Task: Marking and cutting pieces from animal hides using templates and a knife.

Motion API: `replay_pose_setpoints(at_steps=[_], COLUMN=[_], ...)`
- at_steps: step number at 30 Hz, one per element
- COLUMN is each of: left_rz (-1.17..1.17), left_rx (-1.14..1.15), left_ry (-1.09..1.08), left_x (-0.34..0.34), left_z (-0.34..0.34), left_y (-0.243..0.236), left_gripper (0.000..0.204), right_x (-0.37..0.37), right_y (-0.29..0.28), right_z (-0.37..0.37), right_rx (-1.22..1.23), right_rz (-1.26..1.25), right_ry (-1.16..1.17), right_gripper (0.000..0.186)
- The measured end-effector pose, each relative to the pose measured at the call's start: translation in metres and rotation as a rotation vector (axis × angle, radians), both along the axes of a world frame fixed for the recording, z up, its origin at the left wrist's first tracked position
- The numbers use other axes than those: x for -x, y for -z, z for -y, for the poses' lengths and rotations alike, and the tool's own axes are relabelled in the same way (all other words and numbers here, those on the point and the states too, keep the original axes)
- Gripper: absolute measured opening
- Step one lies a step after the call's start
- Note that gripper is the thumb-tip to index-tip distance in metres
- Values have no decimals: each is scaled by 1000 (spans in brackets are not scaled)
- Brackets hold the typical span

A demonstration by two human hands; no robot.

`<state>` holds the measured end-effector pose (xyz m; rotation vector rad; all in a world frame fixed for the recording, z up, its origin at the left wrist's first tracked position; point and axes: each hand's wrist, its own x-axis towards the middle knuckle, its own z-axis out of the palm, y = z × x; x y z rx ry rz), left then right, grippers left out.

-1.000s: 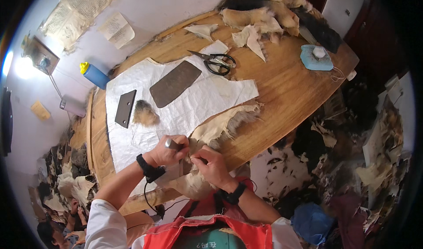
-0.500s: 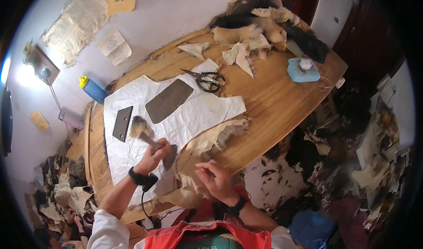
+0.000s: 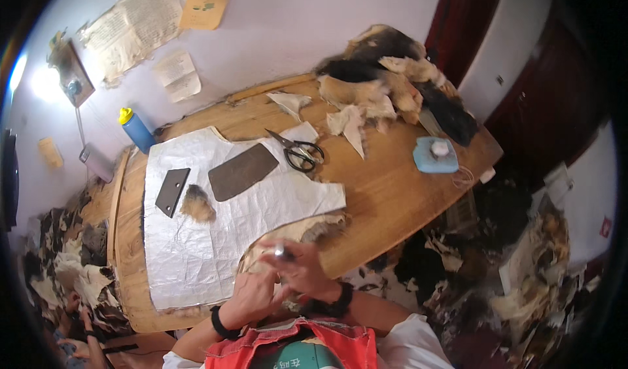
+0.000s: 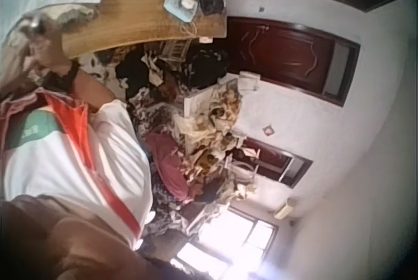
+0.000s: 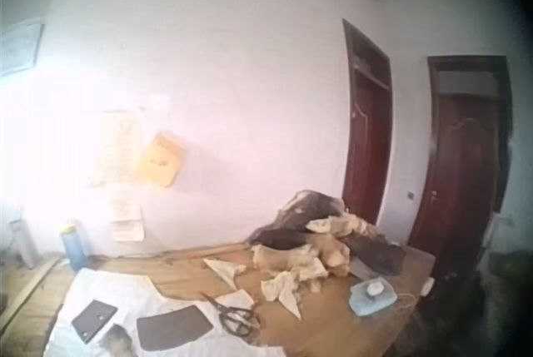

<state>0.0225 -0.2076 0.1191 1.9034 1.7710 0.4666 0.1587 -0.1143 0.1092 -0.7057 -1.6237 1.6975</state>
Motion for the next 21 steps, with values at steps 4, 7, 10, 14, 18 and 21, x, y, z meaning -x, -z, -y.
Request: replay_pose_setpoints(at_steps=[4,7,10,14,18,21], left_rz=[273,-68,-247,-386,-363,-477], left_rx=[120,-84,24,27,309,361], left_ry=[-472,-749,-902,-877,-958,-956], left_x=[43,121,165,189,145,147], left_z=[2,22,30,65,44,47], left_y=[9,49,49,104,89,66], left_gripper=[75,47,53,71,87,75], right_x=[-31,-40,-40,27,49,55], right_y=[-15,-17,-6,33,67,72], right_z=[-112,-206,-285,-312,-297,-303], right_rx=[-245,-661,-916,-885,-926,-947], right_rz=[317,687,886,786,1087,1043], right_ry=[82,21,-104,-254,-259,-310], right_gripper=[19,29,27,30,47,57])
